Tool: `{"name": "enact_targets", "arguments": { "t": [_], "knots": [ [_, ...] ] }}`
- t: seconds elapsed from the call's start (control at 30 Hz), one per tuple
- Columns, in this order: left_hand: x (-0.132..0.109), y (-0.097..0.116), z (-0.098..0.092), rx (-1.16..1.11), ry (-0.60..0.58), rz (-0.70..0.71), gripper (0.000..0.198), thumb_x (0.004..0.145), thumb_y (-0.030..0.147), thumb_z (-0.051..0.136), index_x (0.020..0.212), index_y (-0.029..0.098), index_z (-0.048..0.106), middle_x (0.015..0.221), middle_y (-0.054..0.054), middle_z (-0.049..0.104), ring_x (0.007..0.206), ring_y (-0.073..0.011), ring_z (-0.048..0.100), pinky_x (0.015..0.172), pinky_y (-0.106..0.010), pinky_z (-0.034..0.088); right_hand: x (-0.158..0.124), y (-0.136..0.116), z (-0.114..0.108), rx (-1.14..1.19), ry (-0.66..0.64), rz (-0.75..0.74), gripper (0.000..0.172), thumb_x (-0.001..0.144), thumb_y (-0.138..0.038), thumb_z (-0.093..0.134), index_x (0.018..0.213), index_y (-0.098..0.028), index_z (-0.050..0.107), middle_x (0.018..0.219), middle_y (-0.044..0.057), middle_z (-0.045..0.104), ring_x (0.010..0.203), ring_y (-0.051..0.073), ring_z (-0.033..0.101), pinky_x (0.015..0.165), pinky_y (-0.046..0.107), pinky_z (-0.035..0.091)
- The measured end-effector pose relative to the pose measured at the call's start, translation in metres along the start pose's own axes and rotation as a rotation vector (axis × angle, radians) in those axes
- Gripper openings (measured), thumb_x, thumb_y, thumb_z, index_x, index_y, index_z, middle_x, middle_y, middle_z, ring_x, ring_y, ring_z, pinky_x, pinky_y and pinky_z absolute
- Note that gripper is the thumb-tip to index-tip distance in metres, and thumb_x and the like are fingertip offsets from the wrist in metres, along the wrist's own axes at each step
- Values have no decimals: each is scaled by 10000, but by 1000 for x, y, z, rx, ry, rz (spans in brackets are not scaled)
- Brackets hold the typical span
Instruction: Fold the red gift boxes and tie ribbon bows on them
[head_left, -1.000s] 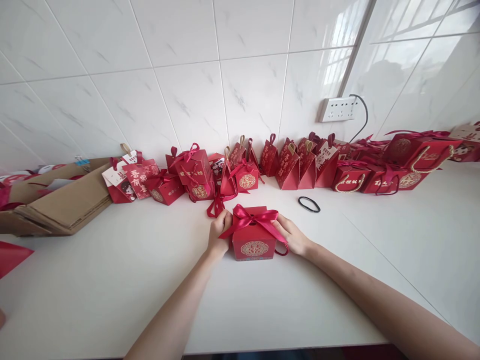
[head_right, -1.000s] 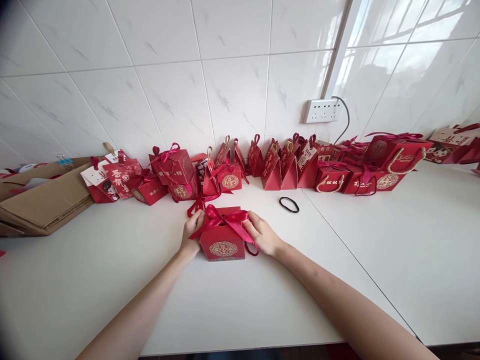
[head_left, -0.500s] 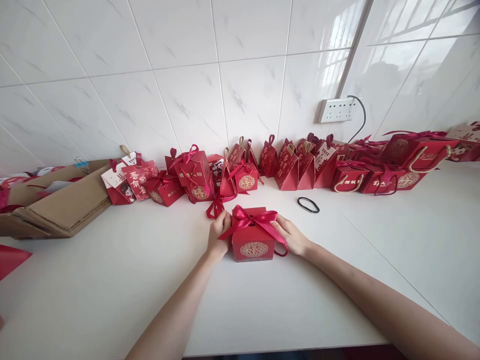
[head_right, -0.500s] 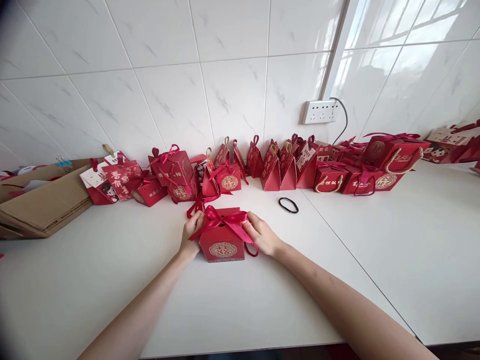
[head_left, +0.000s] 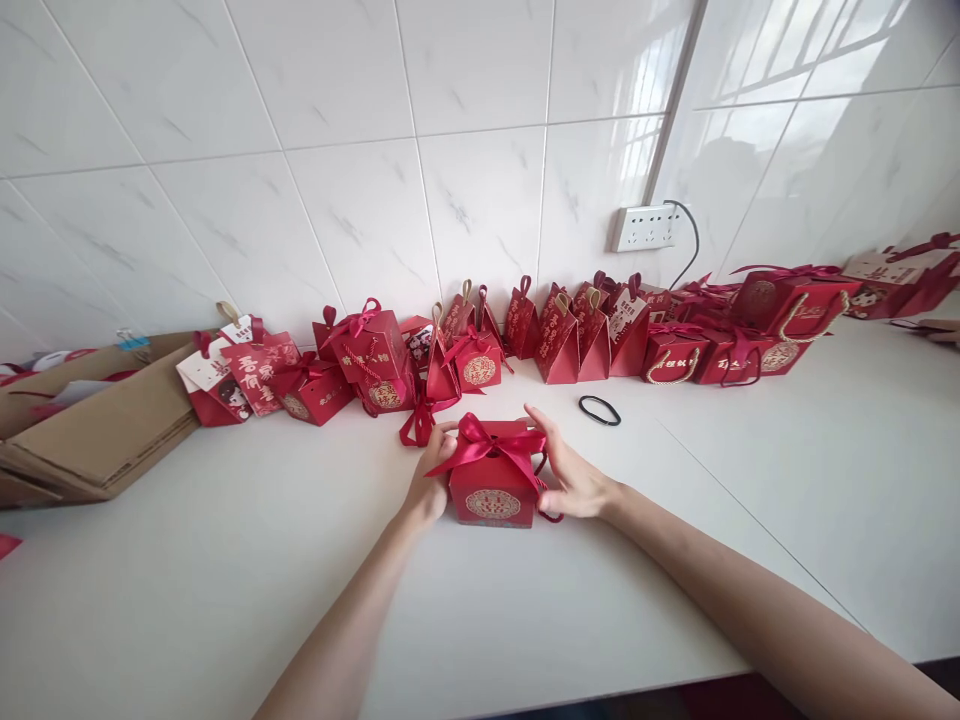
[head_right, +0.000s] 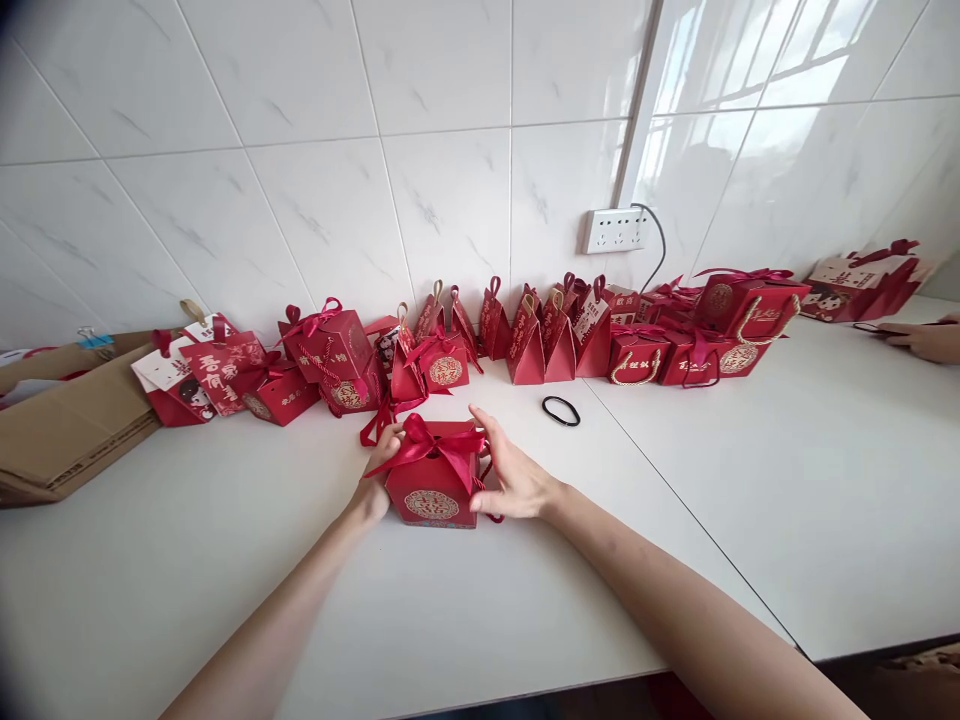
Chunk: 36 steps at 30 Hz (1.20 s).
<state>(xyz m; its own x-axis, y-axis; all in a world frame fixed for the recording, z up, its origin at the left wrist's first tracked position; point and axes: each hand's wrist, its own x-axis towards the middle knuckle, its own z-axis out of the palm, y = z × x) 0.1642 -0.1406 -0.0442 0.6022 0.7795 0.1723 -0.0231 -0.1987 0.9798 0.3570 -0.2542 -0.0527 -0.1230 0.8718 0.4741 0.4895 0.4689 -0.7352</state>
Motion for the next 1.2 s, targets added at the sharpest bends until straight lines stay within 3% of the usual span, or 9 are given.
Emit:
{"name": "enact_targets", "arguments": {
  "t": [0.13, 0.3, 0.47, 0.63, 0.83, 1.07, 1.2],
  "knots": [
    [-4, 4, 7, -24, -112, 59, 581, 788, 695, 433, 1082, 204, 537, 1026, -88, 632, 930, -247, 610, 780, -354, 495, 1, 1, 0, -148, -5, -67, 1246, 667, -626, 700, 1479, -133, -106, 1407, 275, 306, 1250, 376, 440, 1017, 540, 379],
    [-3, 11, 1, 14, -109, 84, 452, 831, 540, 494, 1121, 203, 574, 1231, -97, 567, 1244, -264, 457, 1016, -375, 392, 6, 0, -7, -180, 37, -81, 1237, 687, -486, 745, 1473, -177, -159, 1401, 260, 353, 1251, 355, 457, 978, 536, 426],
    [2, 21, -3, 28, -20, 143, 454, 742, 455, 589, 1107, 185, 570, 1172, -98, 605, 1142, -274, 541, 919, -365, 455, 8, 0, -10, -151, 53, -68, 1117, 773, -452, 702, 1479, -228, -135, 1496, 258, 249, 1368, 350, 335, 1055, 576, 347],
    [15, 21, 18, 5, 93, 211, 377, 766, 408, 558, 1084, 206, 556, 1139, -74, 618, 1097, -248, 560, 932, -351, 449, 9, 0, -10, -153, 125, -97, 972, 832, -357, 648, 1493, -265, -59, 1558, 204, 123, 1421, 317, 229, 1087, 564, 325],
    [10, 17, 22, 47, 33, 270, 445, 845, 444, 512, 1226, 216, 497, 1277, -89, 559, 1242, -257, 483, 1028, -354, 398, 4, 1, -11, -121, 133, -128, 959, 842, -284, 630, 1483, -316, -83, 1578, 157, 65, 1435, 298, 179, 1072, 534, 365],
    [3, 19, 20, 126, 53, 282, 589, 785, 367, 640, 1306, 260, 385, 1348, -98, 476, 1246, -254, 483, 1037, -402, 423, 3, -7, -18, -181, 45, -94, 988, 801, -262, 624, 1486, -296, -88, 1581, 132, 70, 1436, 326, 168, 1049, 517, 400],
    [6, 13, 23, 132, 71, 374, 652, 746, 296, 695, 1306, 256, 363, 1365, -114, 453, 1320, -272, 404, 1072, -424, 387, 0, -11, -23, -169, 1, -115, 1011, 802, -448, 630, 1485, -276, -95, 1582, 146, 22, 1440, 339, 139, 1050, 528, 379]
  ]
}}
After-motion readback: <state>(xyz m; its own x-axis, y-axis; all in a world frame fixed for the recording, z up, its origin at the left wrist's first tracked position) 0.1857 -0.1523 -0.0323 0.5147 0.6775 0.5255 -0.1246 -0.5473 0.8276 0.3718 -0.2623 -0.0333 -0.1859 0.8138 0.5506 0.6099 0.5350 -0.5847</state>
